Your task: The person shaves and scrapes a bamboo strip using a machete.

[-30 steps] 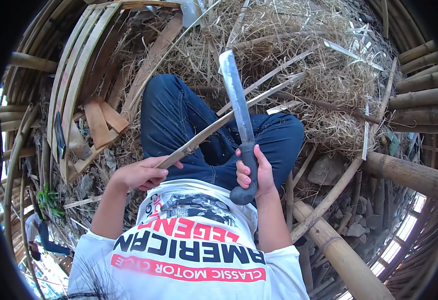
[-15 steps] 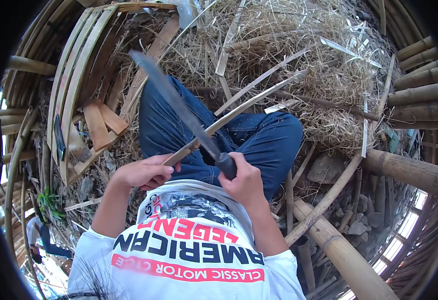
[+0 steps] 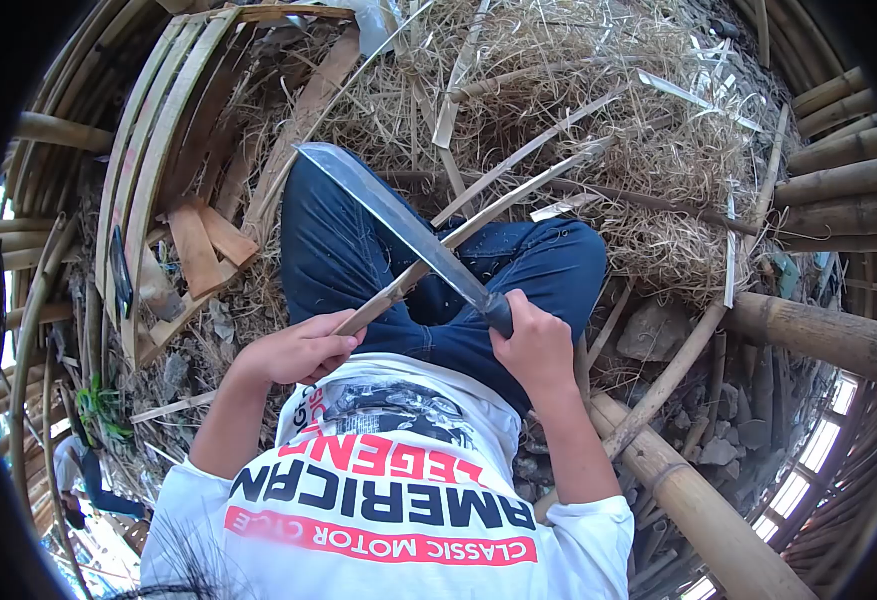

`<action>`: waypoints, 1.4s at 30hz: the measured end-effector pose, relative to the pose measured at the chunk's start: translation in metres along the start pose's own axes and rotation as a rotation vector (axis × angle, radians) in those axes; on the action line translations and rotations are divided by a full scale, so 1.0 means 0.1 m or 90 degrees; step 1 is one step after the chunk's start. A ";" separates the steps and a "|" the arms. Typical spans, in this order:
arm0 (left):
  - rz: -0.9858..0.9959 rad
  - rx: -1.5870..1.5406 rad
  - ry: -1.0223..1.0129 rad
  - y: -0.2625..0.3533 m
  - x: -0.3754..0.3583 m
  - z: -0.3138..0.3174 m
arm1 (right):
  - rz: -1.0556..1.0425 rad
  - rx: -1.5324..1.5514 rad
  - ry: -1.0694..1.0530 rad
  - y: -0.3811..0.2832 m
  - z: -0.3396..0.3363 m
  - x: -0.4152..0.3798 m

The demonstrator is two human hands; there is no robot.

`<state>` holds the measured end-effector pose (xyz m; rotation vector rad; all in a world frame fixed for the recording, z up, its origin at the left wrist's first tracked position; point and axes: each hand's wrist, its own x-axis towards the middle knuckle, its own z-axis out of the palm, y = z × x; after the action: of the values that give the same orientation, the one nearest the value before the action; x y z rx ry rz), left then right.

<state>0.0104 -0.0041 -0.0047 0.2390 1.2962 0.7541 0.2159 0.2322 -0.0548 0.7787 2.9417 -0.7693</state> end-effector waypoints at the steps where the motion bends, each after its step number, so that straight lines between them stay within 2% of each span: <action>1: 0.008 0.002 -0.006 -0.01 0.01 0.01 | 0.002 0.000 0.002 0.01 -0.01 -0.01; 5: 0.046 0.017 -0.015 -0.07 0.03 0.03 | 0.014 0.000 0.024 0.06 0.03 -0.03; 12: -0.018 -0.035 -0.034 -0.05 0.02 0.00 | -0.070 -0.044 0.072 0.10 0.07 -0.01; 19: -0.005 -0.049 -0.035 -0.03 -0.01 0.03 | -0.086 -0.012 0.061 -0.07 0.10 -0.01; 23: -0.035 -0.054 -0.029 -0.02 -0.03 0.00 | 0.037 -0.045 0.048 0.18 0.08 0.11; 27: -0.031 -0.054 -0.047 -0.02 0.01 0.04 | 0.027 -0.017 0.043 0.01 0.03 0.02; 29: -0.015 0.011 -0.018 0.01 0.01 0.04 | -0.030 0.017 0.018 -0.09 0.03 -0.01; 31: -0.003 -0.008 -0.018 -0.03 -0.02 0.05 | -0.027 0.028 0.030 0.02 0.08 0.03; 34: 0.005 -0.034 -0.019 -0.04 -0.02 0.06 | 0.056 -0.014 0.026 0.20 0.11 0.13; 38: 0.032 0.020 -0.023 -0.06 0.04 0.02 | 0.041 0.044 0.020 0.03 0.06 0.00; 42: 0.058 0.020 -0.023 -0.04 -0.02 0.06 | 0.016 -0.001 0.044 0.11 0.10 0.04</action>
<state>0.0176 -0.0063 -0.0036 0.3376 1.2702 0.8025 0.2164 0.2378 -0.0688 0.8575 2.9855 -0.7536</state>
